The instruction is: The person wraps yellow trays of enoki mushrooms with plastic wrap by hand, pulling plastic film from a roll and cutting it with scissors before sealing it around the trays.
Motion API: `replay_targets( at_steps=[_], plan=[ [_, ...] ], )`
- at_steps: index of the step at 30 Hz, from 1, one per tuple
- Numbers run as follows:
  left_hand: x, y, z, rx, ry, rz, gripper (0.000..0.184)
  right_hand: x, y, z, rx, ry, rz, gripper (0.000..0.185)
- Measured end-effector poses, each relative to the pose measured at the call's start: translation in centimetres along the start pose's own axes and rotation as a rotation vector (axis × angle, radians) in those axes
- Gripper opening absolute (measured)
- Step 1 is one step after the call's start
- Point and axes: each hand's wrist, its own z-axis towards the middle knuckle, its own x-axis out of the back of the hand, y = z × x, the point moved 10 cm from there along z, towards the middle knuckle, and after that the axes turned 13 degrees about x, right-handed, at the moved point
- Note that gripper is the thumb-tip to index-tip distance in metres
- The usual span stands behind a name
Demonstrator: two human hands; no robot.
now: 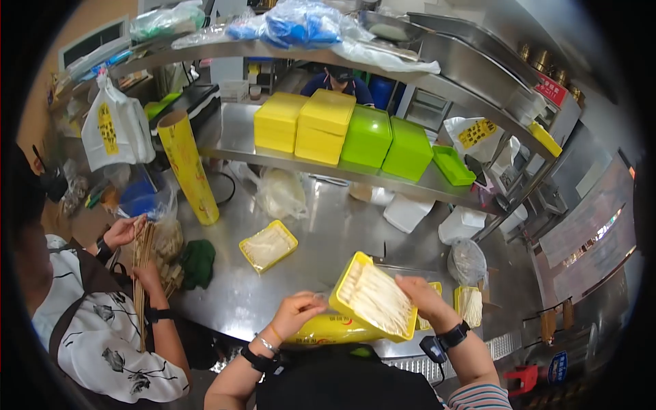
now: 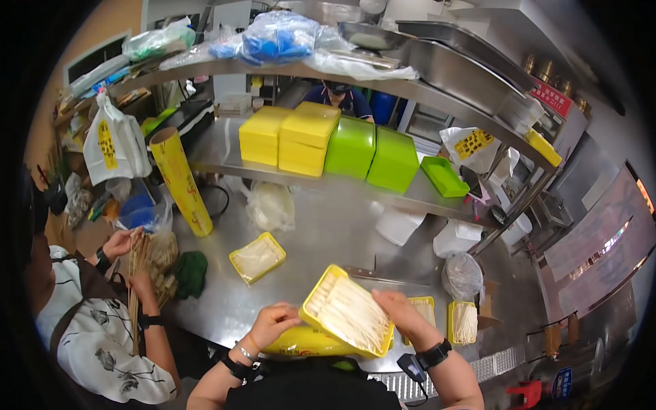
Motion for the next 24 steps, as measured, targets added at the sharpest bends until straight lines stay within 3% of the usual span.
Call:
replay_targets(
  at_steps=[4, 5, 7, 8, 10, 13, 17, 19, 22, 24],
  plan=[
    [0.4, 0.9, 0.1, -0.060, 0.008, 0.095, 0.009, -0.4, 0.2, -1.7, -0.039, -0.060, 0.006, 0.039],
    [0.8, 2.0, 0.1, -0.164, 0.025, 0.186, 0.011, 0.1, 0.6, -1.9, -0.050, -0.056, 0.011, 0.039],
    [1.0, 4.5, -0.2, -0.315, 0.026, 0.294, 0.014, 0.8, 0.1, -2.3, 0.098, -0.143, -0.327, 0.038],
    [1.1, 5.5, -0.3, -0.363, 0.010, 0.314, 0.016, 0.0, -0.8, -2.9, 0.087, -0.208, -0.325, 0.036],
    [0.6, 7.1, -0.1, -0.326, -0.077, 0.308, 0.016, -0.6, 0.3, -4.0, -0.015, -0.253, -0.238, 0.036],
    [-0.1, 9.3, 0.1, -0.337, -0.186, 0.293, 0.017, -2.5, -2.2, -4.7, 0.060, -0.432, -0.243, 0.039],
    [-1.3, 11.9, 0.6, -0.398, -0.238, 0.312, 0.017, -3.0, -2.3, -4.9, 0.077, -0.494, -0.259, 0.038],
    [-2.9, 13.2, 0.8, -0.487, -0.337, 0.318, 0.016, -3.6, -2.8, -4.5, 0.179, -0.570, -0.425, 0.037],
    [-4.9, 13.3, 1.5, -0.498, -0.505, 0.255, 0.016, -3.6, -2.2, -4.6, 0.144, -0.567, -0.424, 0.036],
    [-6.5, 12.5, 1.7, -0.394, -0.593, 0.172, 0.012, -4.0, -2.1, -5.0, 0.109, -0.550, -0.358, 0.035]
  ],
)
